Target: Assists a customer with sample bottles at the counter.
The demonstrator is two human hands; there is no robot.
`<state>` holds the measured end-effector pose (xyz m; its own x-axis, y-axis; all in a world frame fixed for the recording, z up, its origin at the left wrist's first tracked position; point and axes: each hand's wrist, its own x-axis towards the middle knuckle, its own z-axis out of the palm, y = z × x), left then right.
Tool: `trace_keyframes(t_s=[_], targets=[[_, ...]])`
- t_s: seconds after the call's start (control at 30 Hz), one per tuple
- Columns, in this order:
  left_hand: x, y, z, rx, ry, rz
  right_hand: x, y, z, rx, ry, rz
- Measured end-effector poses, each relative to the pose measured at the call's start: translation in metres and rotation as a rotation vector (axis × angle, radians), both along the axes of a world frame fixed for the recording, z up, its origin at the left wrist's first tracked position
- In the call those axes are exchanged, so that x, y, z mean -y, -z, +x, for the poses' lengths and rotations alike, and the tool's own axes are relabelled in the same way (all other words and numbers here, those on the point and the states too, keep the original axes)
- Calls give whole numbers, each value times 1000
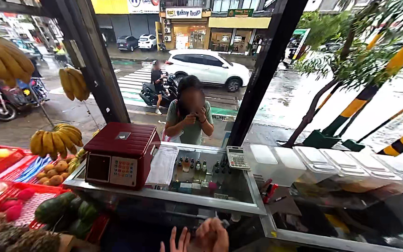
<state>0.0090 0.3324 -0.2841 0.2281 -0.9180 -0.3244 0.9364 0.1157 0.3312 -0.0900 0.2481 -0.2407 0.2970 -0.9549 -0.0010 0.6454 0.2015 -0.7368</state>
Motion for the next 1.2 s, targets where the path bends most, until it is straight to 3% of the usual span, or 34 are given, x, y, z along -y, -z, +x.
trace_keyframes(t_s=[0.1,0.23,0.37,0.5,0.6,0.63,0.77,0.87,0.93,1.07,1.13,1.2], targets=[[-7,-1,-8,-57,83,16,-14,8,0,-129,-207,50],[-4,-7,-15,-81,3,87,1,-9,-14,-26,91,-47],[-7,-5,-33,-153,92,101,-14,9,-19,-127,-131,-2],[-4,6,-26,-86,24,176,-1,-10,-33,31,267,80],[3,-1,-37,-102,85,182,-24,11,-37,-136,-56,103],[1,1,-39,-125,133,163,-21,7,-40,-143,-67,100],[1,4,-46,-84,134,197,-11,-12,-52,-99,310,-13],[10,3,-56,-149,162,146,-24,14,-48,-265,0,-42],[8,12,-62,48,242,40,-13,6,-56,-364,14,-86],[4,9,-64,1131,223,-208,-1,-9,-65,-462,246,-270],[11,0,-70,1496,157,-167,-10,-20,-62,-553,249,-354],[19,-30,-78,1620,117,-26,-20,-37,-58,-641,187,-416]])
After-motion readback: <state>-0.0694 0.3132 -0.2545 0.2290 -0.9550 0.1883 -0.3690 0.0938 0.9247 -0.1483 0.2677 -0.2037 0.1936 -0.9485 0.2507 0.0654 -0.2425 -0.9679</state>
